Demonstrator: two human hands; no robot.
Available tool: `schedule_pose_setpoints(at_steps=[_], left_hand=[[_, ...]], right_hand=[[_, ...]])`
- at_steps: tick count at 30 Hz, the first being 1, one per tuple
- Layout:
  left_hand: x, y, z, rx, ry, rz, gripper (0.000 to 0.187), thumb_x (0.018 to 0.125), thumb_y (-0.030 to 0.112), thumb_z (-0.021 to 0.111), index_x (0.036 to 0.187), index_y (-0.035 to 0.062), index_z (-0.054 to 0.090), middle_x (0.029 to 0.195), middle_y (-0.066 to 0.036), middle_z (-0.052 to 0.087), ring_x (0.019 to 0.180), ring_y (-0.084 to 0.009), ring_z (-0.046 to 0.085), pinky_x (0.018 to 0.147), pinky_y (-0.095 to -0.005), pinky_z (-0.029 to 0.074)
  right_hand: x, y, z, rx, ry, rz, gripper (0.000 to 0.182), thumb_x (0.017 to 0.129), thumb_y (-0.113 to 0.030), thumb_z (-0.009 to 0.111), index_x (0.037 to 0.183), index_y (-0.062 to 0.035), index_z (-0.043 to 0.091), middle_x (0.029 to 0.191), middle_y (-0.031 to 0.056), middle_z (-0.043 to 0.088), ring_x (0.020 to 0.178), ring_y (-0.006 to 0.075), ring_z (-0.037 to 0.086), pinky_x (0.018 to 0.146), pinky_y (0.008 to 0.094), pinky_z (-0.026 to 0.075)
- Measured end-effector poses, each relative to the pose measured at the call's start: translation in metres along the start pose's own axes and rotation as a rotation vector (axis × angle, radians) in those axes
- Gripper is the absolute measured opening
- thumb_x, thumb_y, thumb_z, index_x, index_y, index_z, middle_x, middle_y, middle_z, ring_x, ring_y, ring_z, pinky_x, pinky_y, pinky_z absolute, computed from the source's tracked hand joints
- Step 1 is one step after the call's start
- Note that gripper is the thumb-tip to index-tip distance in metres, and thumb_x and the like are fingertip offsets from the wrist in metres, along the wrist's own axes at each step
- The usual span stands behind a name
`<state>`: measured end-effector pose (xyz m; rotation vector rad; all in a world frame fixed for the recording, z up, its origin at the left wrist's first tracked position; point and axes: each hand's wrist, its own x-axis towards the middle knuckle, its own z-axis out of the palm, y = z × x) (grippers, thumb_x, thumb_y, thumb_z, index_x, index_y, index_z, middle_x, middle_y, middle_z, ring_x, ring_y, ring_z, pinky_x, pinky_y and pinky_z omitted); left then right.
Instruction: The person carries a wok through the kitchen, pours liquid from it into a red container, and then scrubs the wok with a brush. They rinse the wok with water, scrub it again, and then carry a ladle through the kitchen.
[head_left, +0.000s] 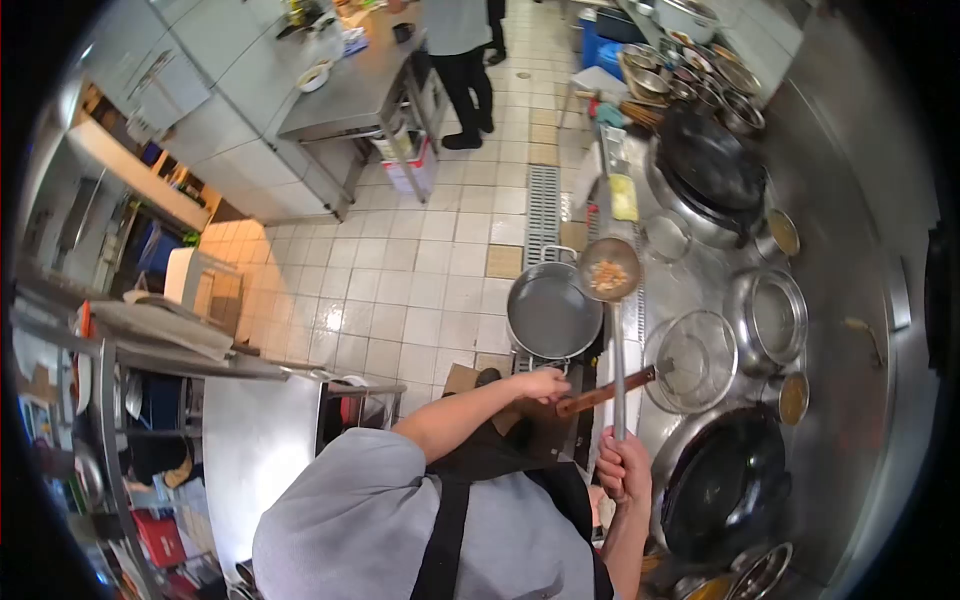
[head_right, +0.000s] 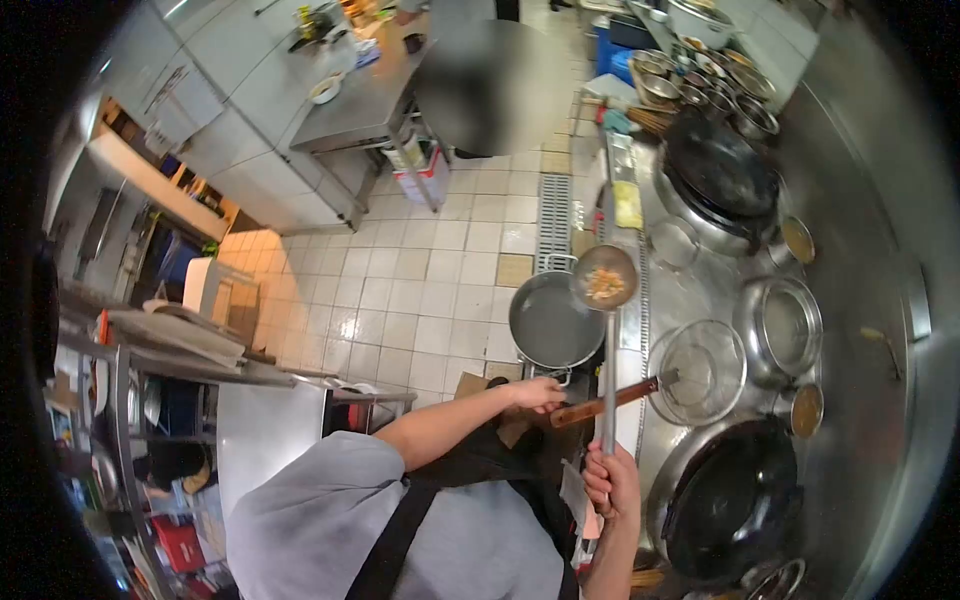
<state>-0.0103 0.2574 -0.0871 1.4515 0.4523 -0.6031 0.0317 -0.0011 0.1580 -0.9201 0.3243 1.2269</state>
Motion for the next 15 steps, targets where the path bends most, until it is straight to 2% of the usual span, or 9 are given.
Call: schedule_pose_setpoints(at_steps=[2,3,4,5,6,7,8,12,15], left_hand=[[-0.007,-0.078,-0.048,0.237,0.123,0.025,0.033,0.099,0.034,0.062,0.098,0.0027,0.070,0.079,-0.008,0.069,0.070,-0.0218,0.067,0.065,-0.0367,0.056],[-0.051,-0.067,-0.062,0.476,0.363,-0.038,0.029,0.093,0.024,0.062,0.080,0.0021,0.074,0.075,-0.015,0.070,0.069,-0.0292,0.069,0.067,-0.0401,0.057],[-0.016,-0.188,-0.097,1.255,0.290,0.214,0.032,0.090,0.019,0.059,0.068,0.0009,0.073,0.081,-0.021,0.073,0.077,-0.0366,0.071,0.071,-0.0454,0.058],[-0.028,-0.244,-0.113,0.951,0.526,0.017,0.028,0.091,0.020,0.059,0.081,0.0008,0.077,0.093,-0.023,0.075,0.089,-0.0391,0.073,0.079,-0.0496,0.059],[-0.087,-0.205,-0.113,0.514,0.707,-0.377,0.035,0.092,0.024,0.063,0.113,-0.0017,0.074,0.116,-0.026,0.073,0.112,-0.0404,0.070,0.095,-0.0501,0.057],[-0.138,-0.183,-0.116,0.420,0.804,-0.545,0.035,0.087,0.024,0.070,0.111,-0.0007,0.075,0.119,-0.026,0.072,0.115,-0.0406,0.069,0.098,-0.0486,0.057],[-0.181,-0.165,-0.121,0.419,0.789,-0.636,0.034,0.088,0.022,0.068,0.112,-0.0006,0.075,0.123,-0.026,0.071,0.116,-0.0407,0.069,0.098,-0.0482,0.057],[-0.219,-0.330,-0.162,0.356,0.737,-0.689,0.039,0.093,0.026,0.057,0.114,-0.0032,0.072,0.124,-0.030,0.069,0.120,-0.0439,0.066,0.102,-0.0503,0.053],[-0.252,-0.328,-0.177,0.363,0.833,-0.606,0.038,0.093,0.027,0.055,0.103,-0.0036,0.075,0.117,-0.030,0.071,0.114,-0.0446,0.068,0.099,-0.0516,0.054]], right_hand=[[0.032,-0.003,0.023,-0.110,-0.091,0.105,0.012,0.100,-0.006,0.057,0.112,-0.0031,0.055,0.069,-0.0021,0.042,0.046,0.0027,0.034,0.035,0.0188,0.027],[0.050,0.000,0.035,-0.140,-0.109,0.153,0.012,0.100,-0.007,0.058,0.112,-0.0032,0.055,0.070,-0.0019,0.042,0.047,0.0027,0.035,0.036,0.0187,0.027],[0.069,0.005,0.048,-0.171,-0.126,0.201,0.012,0.100,-0.007,0.059,0.111,-0.0033,0.055,0.070,-0.0016,0.043,0.047,0.0027,0.035,0.036,0.0187,0.028],[0.089,0.010,0.063,-0.204,-0.144,0.248,0.013,0.100,-0.008,0.060,0.111,-0.0035,0.056,0.071,-0.0014,0.044,0.048,0.0027,0.036,0.037,0.0187,0.028],[0.109,0.015,0.077,-0.225,-0.176,0.309,0.014,0.100,-0.009,0.061,0.111,-0.0024,0.056,0.072,-0.0021,0.046,0.049,0.0027,0.037,0.038,0.0189,0.029],[0.130,0.021,0.092,-0.236,-0.199,0.362,0.013,0.100,-0.009,0.061,0.110,-0.0024,0.055,0.072,-0.0026,0.046,0.049,0.0025,0.037,0.038,0.0190,0.030],[0.151,0.028,0.106,-0.246,-0.217,0.418,0.013,0.100,-0.010,0.061,0.108,-0.0023,0.055,0.072,-0.0030,0.046,0.049,0.0024,0.037,0.038,0.0191,0.030],[0.236,0.059,0.169,-0.250,-0.265,0.652,0.010,0.101,-0.011,0.059,0.098,-0.0050,0.051,0.071,-0.0047,0.045,0.049,0.0017,0.036,0.038,0.0186,0.031],[0.285,0.079,0.235,-0.302,-0.234,0.746,0.017,0.103,-0.010,0.055,0.088,-0.0088,0.047,0.069,-0.0057,0.043,0.048,0.0014,0.037,0.038,0.0185,0.032]])
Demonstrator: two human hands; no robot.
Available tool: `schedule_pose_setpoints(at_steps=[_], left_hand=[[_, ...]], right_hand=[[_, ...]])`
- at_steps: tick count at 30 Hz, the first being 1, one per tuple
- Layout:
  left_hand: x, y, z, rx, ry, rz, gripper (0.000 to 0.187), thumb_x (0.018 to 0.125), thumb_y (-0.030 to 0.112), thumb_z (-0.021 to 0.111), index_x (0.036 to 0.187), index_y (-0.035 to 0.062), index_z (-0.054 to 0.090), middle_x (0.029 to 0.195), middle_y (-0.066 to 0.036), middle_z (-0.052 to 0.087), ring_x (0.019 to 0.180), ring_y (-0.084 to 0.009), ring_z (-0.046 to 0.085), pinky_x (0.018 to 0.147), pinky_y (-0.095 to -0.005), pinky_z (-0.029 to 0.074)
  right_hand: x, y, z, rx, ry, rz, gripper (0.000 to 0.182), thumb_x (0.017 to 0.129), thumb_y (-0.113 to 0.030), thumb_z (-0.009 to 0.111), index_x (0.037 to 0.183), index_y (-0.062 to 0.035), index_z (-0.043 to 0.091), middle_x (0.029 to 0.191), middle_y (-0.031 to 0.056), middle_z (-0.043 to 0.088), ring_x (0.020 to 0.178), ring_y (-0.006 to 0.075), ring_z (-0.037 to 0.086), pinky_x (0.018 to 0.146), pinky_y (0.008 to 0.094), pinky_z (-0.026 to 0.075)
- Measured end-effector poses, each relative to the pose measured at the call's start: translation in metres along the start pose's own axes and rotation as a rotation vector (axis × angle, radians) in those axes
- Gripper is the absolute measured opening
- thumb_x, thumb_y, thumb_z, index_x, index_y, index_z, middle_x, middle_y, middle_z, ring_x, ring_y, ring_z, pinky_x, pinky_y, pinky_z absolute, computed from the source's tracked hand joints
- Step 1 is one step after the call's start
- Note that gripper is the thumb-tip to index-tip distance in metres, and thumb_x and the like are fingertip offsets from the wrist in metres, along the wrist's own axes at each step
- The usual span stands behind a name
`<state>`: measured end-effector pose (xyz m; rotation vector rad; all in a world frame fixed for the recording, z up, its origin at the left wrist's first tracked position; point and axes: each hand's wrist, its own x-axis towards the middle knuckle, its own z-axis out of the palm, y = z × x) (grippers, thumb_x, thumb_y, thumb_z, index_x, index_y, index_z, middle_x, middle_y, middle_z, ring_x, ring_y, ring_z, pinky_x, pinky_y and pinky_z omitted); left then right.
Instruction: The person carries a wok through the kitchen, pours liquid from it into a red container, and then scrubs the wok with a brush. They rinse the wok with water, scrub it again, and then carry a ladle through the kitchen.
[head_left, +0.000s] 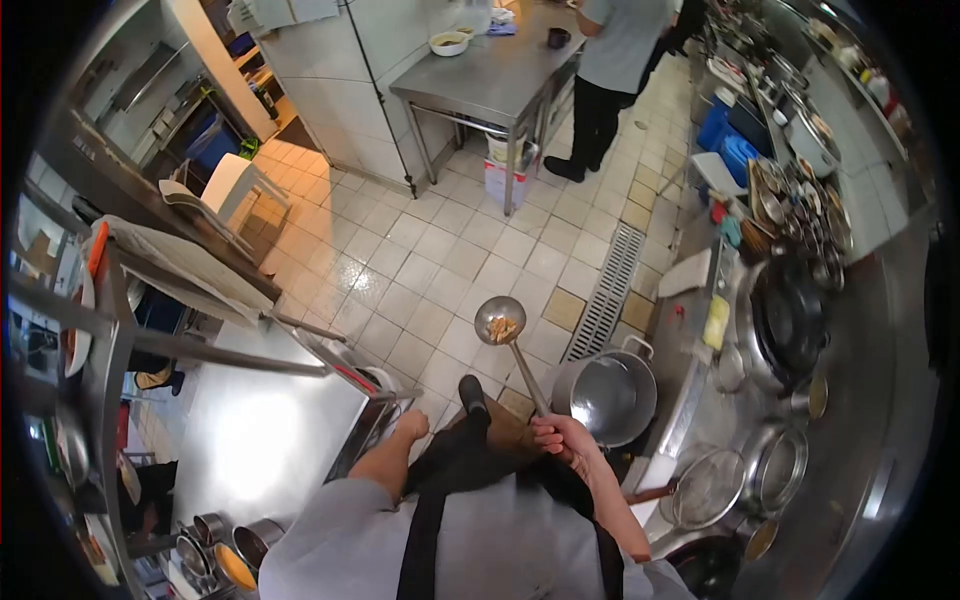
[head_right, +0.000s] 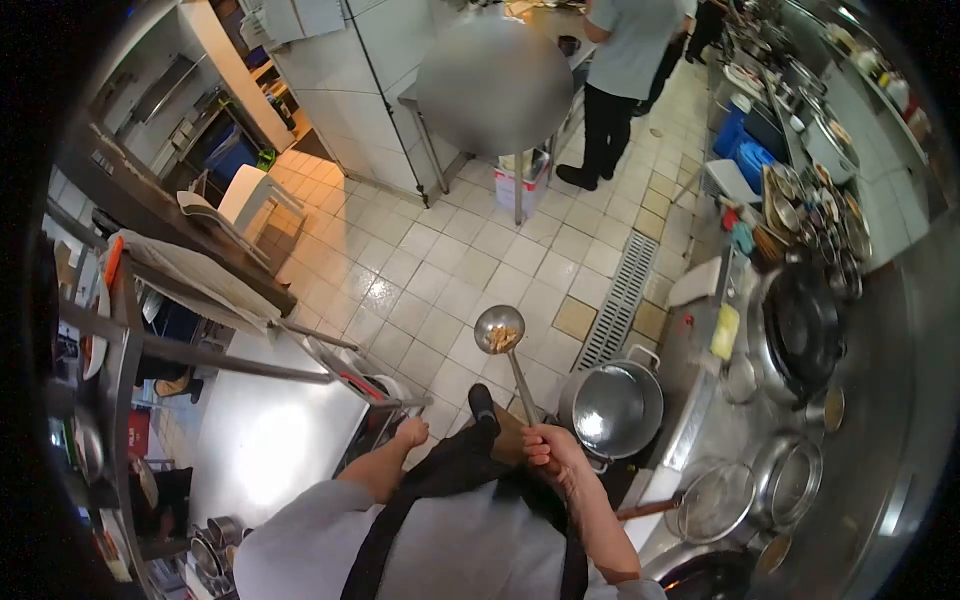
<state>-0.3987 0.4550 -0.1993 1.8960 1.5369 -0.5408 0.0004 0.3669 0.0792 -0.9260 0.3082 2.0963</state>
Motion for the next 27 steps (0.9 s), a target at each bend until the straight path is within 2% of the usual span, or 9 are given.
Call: schedule_pose_setpoints(at_steps=[3,6,7,9,16,19,21,24,27], left_hand=[[0.057,-0.041,0.015,0.049,-0.039,0.043,0.038,0.092,0.027,0.055,0.092,-0.0049,0.076,0.108,-0.030,0.073,0.105,-0.0462,0.070,0.094,-0.0529,0.056],[0.104,-0.046,-0.025,-0.078,-0.083,-0.052,0.042,0.091,0.025,0.054,0.114,-0.0040,0.073,0.124,-0.030,0.069,0.118,-0.0435,0.067,0.103,-0.0496,0.052],[0.112,-0.038,-0.056,-0.082,-0.150,-0.105,0.039,0.089,0.020,0.055,0.115,-0.0032,0.072,0.119,-0.030,0.070,0.117,-0.0435,0.067,0.102,-0.0490,0.053],[0.140,-0.042,-0.093,-0.223,-0.060,-0.141,0.036,0.087,0.017,0.057,0.114,-0.0015,0.072,0.116,-0.029,0.072,0.113,-0.0428,0.069,0.100,-0.0485,0.054],[0.230,-0.104,-0.188,-0.679,0.140,-0.302,0.033,0.081,0.012,0.065,0.112,0.0029,0.072,0.107,-0.025,0.075,0.100,-0.0387,0.074,0.091,-0.0466,0.056],[0.273,-0.164,-0.178,-0.742,0.129,-0.346,0.030,0.081,0.013,0.066,0.108,-0.0006,0.072,0.097,-0.026,0.075,0.092,-0.0367,0.076,0.080,-0.0451,0.059],[0.248,-0.167,-0.225,-0.917,0.076,-0.460,0.016,0.084,0.011,0.065,0.093,-0.0011,0.071,0.076,-0.021,0.071,0.069,-0.0336,0.073,0.062,-0.0442,0.058],[0.231,-0.175,-0.249,-1.442,0.201,-0.765,0.011,0.087,0.011,0.064,0.082,0.0021,0.067,0.064,-0.011,0.062,0.053,-0.0260,0.063,0.049,-0.0403,0.052],[0.209,-0.179,-0.271,-1.540,0.200,-0.666,0.008,0.089,0.009,0.064,0.083,0.0034,0.064,0.062,-0.005,0.056,0.051,-0.0202,0.058,0.046,-0.0377,0.048]], right_hand=[[0.054,-0.030,0.041,-0.030,0.038,0.102,0.024,0.104,-0.011,0.053,0.081,-0.0114,0.045,0.068,-0.0062,0.042,0.048,0.0012,0.037,0.037,0.0181,0.032],[0.100,-0.061,0.085,-0.047,0.035,0.141,0.025,0.104,-0.011,0.053,0.081,-0.0115,0.045,0.068,-0.0065,0.042,0.047,0.0012,0.037,0.037,0.0174,0.032],[0.114,-0.070,0.094,-0.017,0.017,0.159,0.020,0.104,-0.010,0.052,0.086,-0.0092,0.045,0.069,-0.0058,0.043,0.048,0.0012,0.037,0.037,0.0174,0.032],[0.146,-0.091,0.114,0.044,-0.029,0.191,0.011,0.104,-0.008,0.051,0.095,-0.0046,0.047,0.071,-0.0045,0.043,0.049,0.0011,0.037,0.036,0.0173,0.031],[0.253,-0.183,0.213,-0.168,0.053,0.207,0.014,0.103,-0.009,0.055,0.091,-0.0062,0.047,0.069,-0.0046,0.043,0.048,0.0023,0.037,0.037,0.0191,0.031],[0.321,-0.229,0.251,-0.321,0.071,0.231,0.019,0.101,-0.010,0.057,0.084,-0.0086,0.048,0.069,-0.0047,0.043,0.049,0.0026,0.038,0.038,0.0197,0.031],[0.371,-0.259,0.280,-0.392,0.089,0.279,0.014,0.100,-0.009,0.059,0.089,-0.0069,0.051,0.068,-0.0051,0.043,0.049,0.0018,0.037,0.039,0.0191,0.029],[0.453,-0.304,0.325,-0.420,-0.001,0.405,0.019,0.100,-0.011,0.060,0.084,-0.0093,0.050,0.067,-0.0058,0.042,0.048,0.0015,0.037,0.039,0.0188,0.029],[0.512,-0.350,0.406,-0.551,0.013,0.522,0.027,0.101,-0.013,0.060,0.079,-0.0112,0.045,0.064,-0.0067,0.041,0.046,0.0008,0.035,0.038,0.0180,0.029]])
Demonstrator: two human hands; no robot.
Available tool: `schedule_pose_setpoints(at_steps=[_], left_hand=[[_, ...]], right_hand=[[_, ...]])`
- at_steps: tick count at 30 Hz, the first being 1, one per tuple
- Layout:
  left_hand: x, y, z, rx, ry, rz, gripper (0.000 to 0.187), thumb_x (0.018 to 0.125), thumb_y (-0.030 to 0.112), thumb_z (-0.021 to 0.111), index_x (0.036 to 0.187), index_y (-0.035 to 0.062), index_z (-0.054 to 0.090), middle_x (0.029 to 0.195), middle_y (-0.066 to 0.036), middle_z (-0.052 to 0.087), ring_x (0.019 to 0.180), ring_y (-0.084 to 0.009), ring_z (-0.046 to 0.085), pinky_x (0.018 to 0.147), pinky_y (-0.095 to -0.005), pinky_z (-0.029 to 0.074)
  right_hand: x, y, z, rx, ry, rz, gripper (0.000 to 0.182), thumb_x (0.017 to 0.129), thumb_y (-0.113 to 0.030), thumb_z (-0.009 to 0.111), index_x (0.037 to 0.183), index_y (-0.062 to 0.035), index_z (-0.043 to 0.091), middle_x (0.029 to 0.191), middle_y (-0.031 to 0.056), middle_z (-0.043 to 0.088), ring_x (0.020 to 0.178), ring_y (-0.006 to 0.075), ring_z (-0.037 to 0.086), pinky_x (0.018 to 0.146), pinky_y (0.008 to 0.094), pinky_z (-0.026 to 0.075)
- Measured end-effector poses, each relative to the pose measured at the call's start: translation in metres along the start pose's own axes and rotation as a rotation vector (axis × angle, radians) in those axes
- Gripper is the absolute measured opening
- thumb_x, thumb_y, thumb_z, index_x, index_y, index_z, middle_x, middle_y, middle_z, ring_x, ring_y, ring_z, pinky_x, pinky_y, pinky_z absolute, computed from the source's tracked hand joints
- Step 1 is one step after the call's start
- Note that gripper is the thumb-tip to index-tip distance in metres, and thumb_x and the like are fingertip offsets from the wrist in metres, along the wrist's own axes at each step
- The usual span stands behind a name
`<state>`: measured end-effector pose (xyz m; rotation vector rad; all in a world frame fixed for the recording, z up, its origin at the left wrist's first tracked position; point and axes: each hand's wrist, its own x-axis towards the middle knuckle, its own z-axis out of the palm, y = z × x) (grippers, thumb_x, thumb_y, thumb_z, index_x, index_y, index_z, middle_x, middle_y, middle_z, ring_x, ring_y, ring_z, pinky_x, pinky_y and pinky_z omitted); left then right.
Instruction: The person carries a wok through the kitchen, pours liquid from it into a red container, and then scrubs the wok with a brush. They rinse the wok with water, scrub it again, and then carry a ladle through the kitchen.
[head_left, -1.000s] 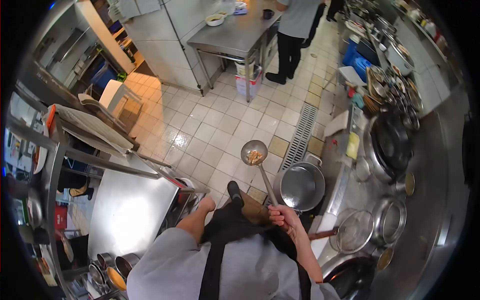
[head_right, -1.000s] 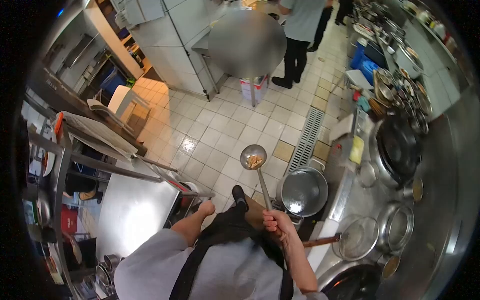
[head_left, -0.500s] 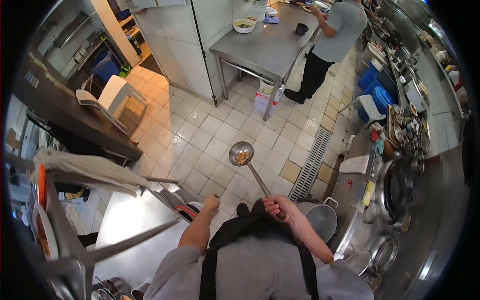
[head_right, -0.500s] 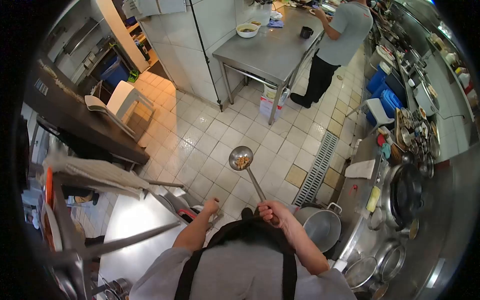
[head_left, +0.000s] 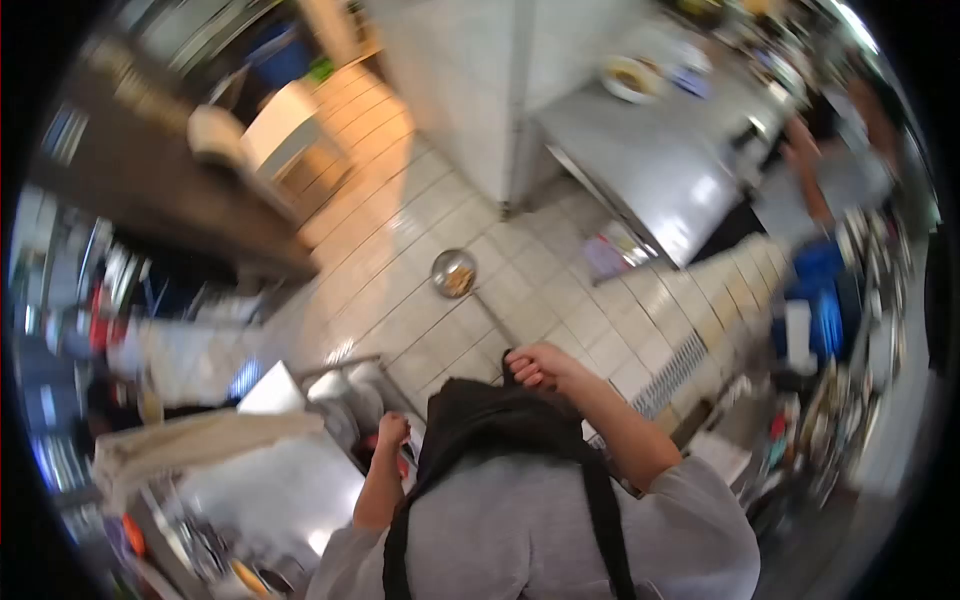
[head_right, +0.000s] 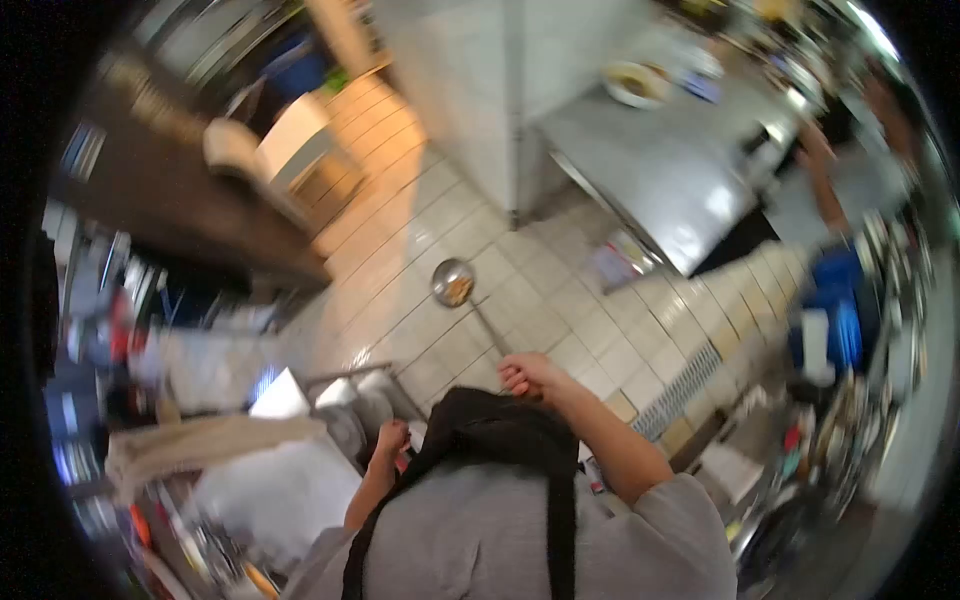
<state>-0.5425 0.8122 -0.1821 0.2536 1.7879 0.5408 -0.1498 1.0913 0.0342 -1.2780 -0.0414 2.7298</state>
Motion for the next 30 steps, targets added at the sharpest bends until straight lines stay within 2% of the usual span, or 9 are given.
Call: schedule_pose_setpoints(at_steps=[4,7,12,18,19,20,23,25,30], left_hand=[[-0.002,-0.013,0.024,-0.255,0.226,-0.040,0.013,0.087,0.013,0.068,0.088,0.0001,0.066,0.067,-0.009,0.063,0.054,-0.0218,0.060,0.049,-0.0374,0.049],[0.017,-0.034,0.048,0.006,0.269,-0.040,0.017,0.086,0.017,0.071,0.089,0.0002,0.069,0.071,-0.010,0.067,0.060,-0.0237,0.064,0.053,-0.0382,0.051],[0.045,-0.005,0.051,0.529,0.007,-0.043,0.021,0.085,0.025,0.071,0.085,0.0035,0.073,0.075,-0.011,0.071,0.070,-0.0268,0.069,0.059,-0.0389,0.054],[0.218,0.128,-0.061,1.331,-0.222,0.429,0.028,0.083,0.034,0.071,0.080,0.0075,0.078,0.080,-0.013,0.076,0.082,-0.0305,0.076,0.066,-0.0398,0.059],[0.242,0.178,-0.084,0.791,-0.012,0.082,0.026,0.083,0.028,0.067,0.079,0.0039,0.077,0.081,-0.017,0.075,0.082,-0.0315,0.077,0.066,-0.0424,0.059],[0.266,0.232,-0.107,0.162,0.321,-0.074,0.025,0.083,0.021,0.064,0.079,0.0004,0.076,0.081,-0.022,0.075,0.082,-0.0326,0.077,0.066,-0.0450,0.059],[0.301,0.425,-0.186,-0.203,0.358,0.058,0.017,0.087,0.014,0.061,0.089,-0.0008,0.069,0.079,-0.019,0.071,0.073,-0.0276,0.072,0.061,-0.0408,0.057],[0.320,0.529,-0.224,-0.341,0.376,0.159,0.015,0.092,0.012,0.060,0.099,0.0002,0.065,0.077,-0.013,0.067,0.064,-0.0234,0.066,0.055,-0.0353,0.054],[0.368,0.659,-0.274,-0.410,0.397,0.236,0.013,0.094,0.013,0.058,0.097,0.0016,0.063,0.072,-0.010,0.064,0.061,-0.0191,0.062,0.052,-0.0326,0.051]], right_hand=[[0.037,-0.122,0.059,-0.175,-0.059,0.107,0.029,0.099,-0.012,0.061,0.076,-0.0127,0.044,0.064,-0.0056,0.043,0.047,0.0016,0.036,0.038,0.0196,0.030],[0.068,-0.191,0.113,-0.228,-0.085,0.127,0.023,0.099,-0.011,0.062,0.082,-0.0098,0.047,0.067,-0.0048,0.045,0.048,0.0013,0.038,0.037,0.0191,0.032],[0.144,-0.274,0.184,-0.133,-0.085,0.160,0.010,0.102,-0.010,0.058,0.105,-0.0016,0.052,0.070,-0.0034,0.046,0.047,0.0015,0.038,0.035,0.0185,0.032],[0.209,-0.357,0.275,-0.009,-0.120,0.150,0.010,0.102,-0.008,0.058,0.104,0.0001,0.052,0.070,-0.0028,0.047,0.047,0.0016,0.041,0.036,0.0185,0.035],[0.220,-0.370,0.284,-0.009,-0.122,0.139,0.011,0.101,-0.008,0.059,0.103,0.0000,0.052,0.070,-0.0028,0.048,0.048,0.0018,0.041,0.036,0.0186,0.035],[0.232,-0.384,0.288,0.014,-0.157,0.177,0.010,0.102,-0.009,0.057,0.101,-0.0005,0.052,0.070,-0.0028,0.048,0.047,0.0016,0.042,0.036,0.0188,0.036],[0.267,-0.439,0.325,0.045,-0.123,0.177,0.012,0.104,-0.010,0.056,0.101,0.0016,0.055,0.067,-0.0033,0.045,0.045,0.0017,0.040,0.034,0.0185,0.036],[0.293,-0.478,0.347,0.000,-0.139,0.168,0.016,0.102,-0.009,0.057,0.088,-0.0048,0.052,0.065,-0.0042,0.046,0.046,0.0016,0.042,0.036,0.0189,0.037],[0.375,-0.588,0.399,-0.032,-0.103,0.191,0.022,0.101,-0.008,0.058,0.081,-0.0078,0.049,0.062,-0.0052,0.044,0.046,0.0016,0.043,0.036,0.0190,0.037]])
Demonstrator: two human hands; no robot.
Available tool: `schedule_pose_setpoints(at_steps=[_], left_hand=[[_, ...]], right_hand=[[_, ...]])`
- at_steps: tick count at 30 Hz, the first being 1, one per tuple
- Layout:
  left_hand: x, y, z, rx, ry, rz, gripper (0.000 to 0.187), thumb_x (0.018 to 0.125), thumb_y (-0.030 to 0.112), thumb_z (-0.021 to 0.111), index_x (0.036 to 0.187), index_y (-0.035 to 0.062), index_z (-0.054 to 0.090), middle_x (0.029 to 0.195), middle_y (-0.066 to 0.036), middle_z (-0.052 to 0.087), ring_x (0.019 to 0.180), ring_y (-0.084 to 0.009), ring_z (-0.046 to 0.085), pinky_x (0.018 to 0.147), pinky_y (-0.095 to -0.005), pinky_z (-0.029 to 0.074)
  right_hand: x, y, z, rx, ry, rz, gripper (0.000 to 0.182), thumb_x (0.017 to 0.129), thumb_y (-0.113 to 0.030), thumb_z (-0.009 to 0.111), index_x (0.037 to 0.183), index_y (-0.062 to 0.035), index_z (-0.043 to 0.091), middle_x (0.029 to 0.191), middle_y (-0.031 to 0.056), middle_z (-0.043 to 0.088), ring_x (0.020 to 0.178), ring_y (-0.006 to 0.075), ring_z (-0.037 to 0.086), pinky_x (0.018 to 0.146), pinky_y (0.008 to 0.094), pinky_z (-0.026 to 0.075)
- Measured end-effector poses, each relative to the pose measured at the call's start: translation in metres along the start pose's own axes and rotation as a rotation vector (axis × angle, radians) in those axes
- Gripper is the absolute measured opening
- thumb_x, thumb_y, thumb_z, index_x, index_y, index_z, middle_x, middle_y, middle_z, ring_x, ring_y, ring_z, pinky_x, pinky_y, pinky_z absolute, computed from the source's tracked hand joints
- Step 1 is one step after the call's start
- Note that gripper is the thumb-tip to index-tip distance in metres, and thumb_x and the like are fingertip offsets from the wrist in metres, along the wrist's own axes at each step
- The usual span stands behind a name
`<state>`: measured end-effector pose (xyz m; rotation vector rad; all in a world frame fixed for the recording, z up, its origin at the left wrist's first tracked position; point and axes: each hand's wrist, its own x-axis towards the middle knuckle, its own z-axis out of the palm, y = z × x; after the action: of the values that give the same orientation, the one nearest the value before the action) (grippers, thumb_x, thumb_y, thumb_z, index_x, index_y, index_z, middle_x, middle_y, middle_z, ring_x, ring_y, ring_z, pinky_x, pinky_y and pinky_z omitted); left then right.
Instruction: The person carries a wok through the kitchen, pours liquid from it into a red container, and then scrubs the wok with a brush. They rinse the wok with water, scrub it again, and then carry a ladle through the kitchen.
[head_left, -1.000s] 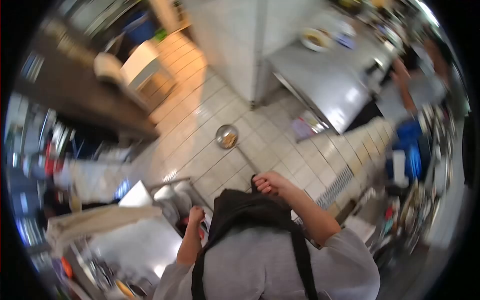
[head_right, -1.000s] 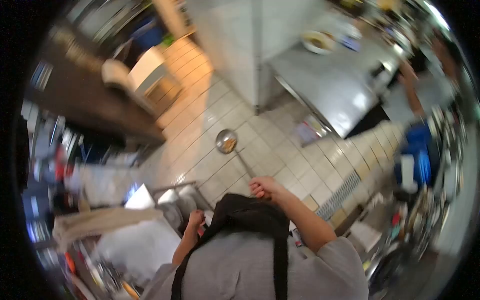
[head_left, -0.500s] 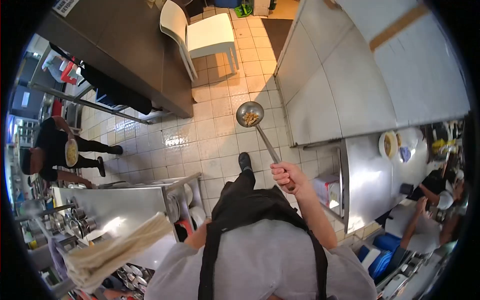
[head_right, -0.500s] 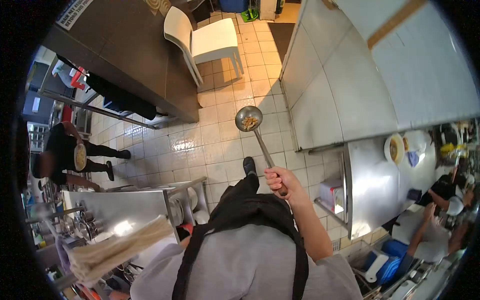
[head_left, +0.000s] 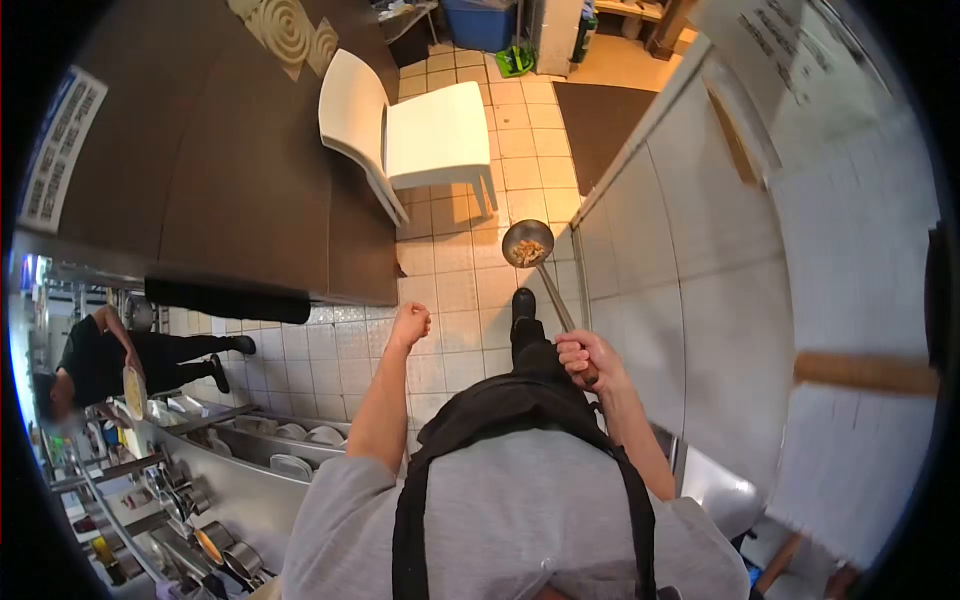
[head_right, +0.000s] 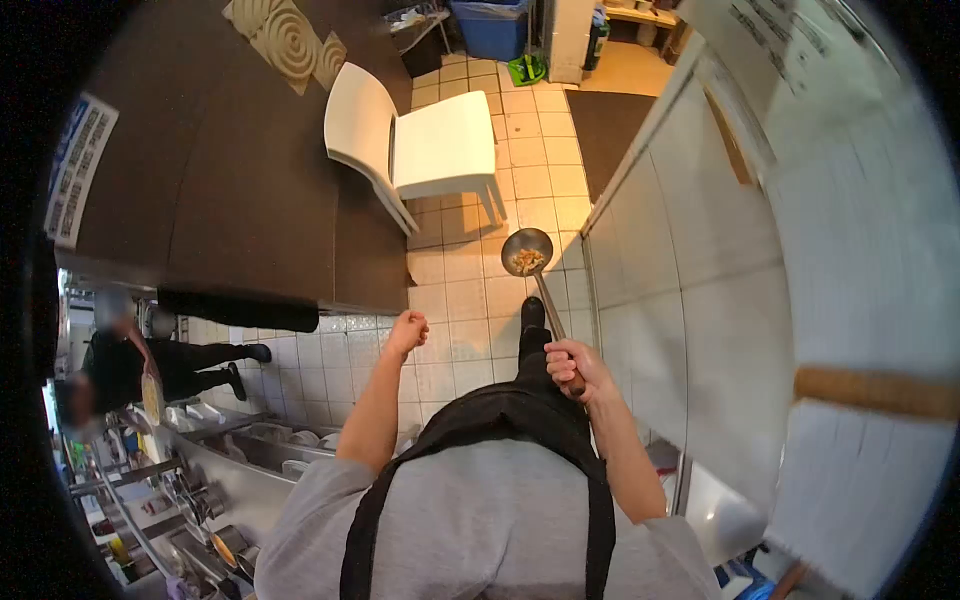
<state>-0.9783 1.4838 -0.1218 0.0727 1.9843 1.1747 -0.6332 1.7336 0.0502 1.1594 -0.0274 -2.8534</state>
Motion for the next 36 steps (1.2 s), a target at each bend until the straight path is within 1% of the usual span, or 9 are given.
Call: schedule_pose_setpoints(at_steps=[5,6,8,9,14,22,25,30,36], left_hand=[[0.067,-0.109,-0.027,0.388,-0.116,-0.058,0.025,0.085,0.019,0.060,0.065,0.0047,0.066,0.059,-0.012,0.064,0.054,-0.0238,0.065,0.054,-0.0426,0.052],[0.030,-0.069,-0.016,0.101,-0.006,-0.342,0.023,0.090,0.016,0.057,0.073,0.0039,0.064,0.065,-0.010,0.062,0.053,-0.0209,0.058,0.050,-0.0384,0.048],[0.027,-0.112,-0.036,1.287,-0.398,0.180,0.010,0.075,0.021,0.070,0.068,0.0152,0.073,0.073,-0.012,0.073,0.069,-0.0308,0.072,0.066,-0.0479,0.056],[0.016,-0.126,-0.039,1.470,-0.380,0.383,0.010,0.078,0.023,0.070,0.074,0.0165,0.077,0.078,-0.013,0.075,0.073,-0.0301,0.074,0.068,-0.0476,0.057],[0.017,-0.076,-0.015,0.834,-0.293,-0.247,0.017,0.082,0.018,0.063,0.070,0.0123,0.073,0.072,-0.011,0.069,0.066,-0.0264,0.068,0.060,-0.0456,0.052],[0.220,0.121,-0.013,-0.036,0.068,-0.467,0.030,0.090,0.009,0.050,0.065,0.0056,0.068,0.062,-0.008,0.060,0.055,-0.0204,0.058,0.047,-0.0423,0.044],[0.295,0.221,-0.031,-0.495,0.366,-0.281,0.007,0.097,0.011,0.060,0.098,0.0058,0.065,0.074,-0.005,0.064,0.059,-0.0137,0.058,0.049,-0.0306,0.046],[0.333,0.349,-0.073,-0.053,0.498,-0.132,0.018,0.097,0.013,0.066,0.113,0.0055,0.063,0.083,-0.006,0.065,0.066,-0.0133,0.060,0.056,-0.0294,0.049],[0.319,0.370,-0.082,-0.370,0.851,-0.290,0.009,0.099,0.010,0.061,0.103,0.0014,0.059,0.078,-0.005,0.060,0.059,-0.0125,0.056,0.049,-0.0280,0.045]], right_hand=[[0.083,-0.147,0.059,-0.020,-0.017,0.014,0.012,0.102,-0.008,0.055,0.093,-0.0018,0.052,0.064,-0.0046,0.043,0.047,0.0013,0.041,0.035,0.0185,0.036],[0.098,-0.171,0.073,-0.018,-0.021,0.022,0.010,0.103,-0.008,0.054,0.099,0.0011,0.054,0.065,-0.0043,0.043,0.047,0.0013,0.041,0.035,0.0183,0.036],[0.121,-0.221,0.118,-0.097,-0.020,-0.008,0.010,0.102,-0.008,0.055,0.096,-0.0002,0.053,0.066,-0.0043,0.045,0.048,0.0012,0.041,0.036,0.0183,0.036],[0.132,-0.246,0.141,-0.141,-0.018,-0.023,0.010,0.102,-0.007,0.055,0.094,-0.0008,0.053,0.066,-0.0044,0.046,0.048,0.0012,0.041,0.036,0.0183,0.036],[0.196,-0.350,0.259,-0.220,-0.030,-0.056,0.008,0.103,-0.006,0.053,0.105,0.0016,0.053,0.067,-0.0043,0.044,0.048,0.0013,0.039,0.036,0.0177,0.034],[0.326,-0.468,0.392,-0.120,-0.158,0.077,0.011,0.104,-0.006,0.052,0.109,0.0046,0.052,0.068,-0.0011,0.044,0.048,0.0036,0.041,0.035,0.0189,0.037],[0.373,-0.509,0.441,-0.073,-0.153,0.130,0.011,0.104,-0.005,0.051,0.106,0.0056,0.051,0.069,-0.0005,0.046,0.048,0.0041,0.041,0.035,0.0186,0.039],[0.489,-0.606,0.522,-0.082,-0.213,0.280,0.012,0.103,-0.005,0.050,0.102,0.0067,0.050,0.070,0.0005,0.047,0.048,0.0053,0.044,0.037,0.0190,0.041],[0.637,-0.746,0.710,-0.219,-0.401,0.312,0.011,0.104,-0.007,0.053,0.104,0.0038,0.053,0.072,-0.0015,0.048,0.050,0.0033,0.043,0.037,0.0182,0.038]])
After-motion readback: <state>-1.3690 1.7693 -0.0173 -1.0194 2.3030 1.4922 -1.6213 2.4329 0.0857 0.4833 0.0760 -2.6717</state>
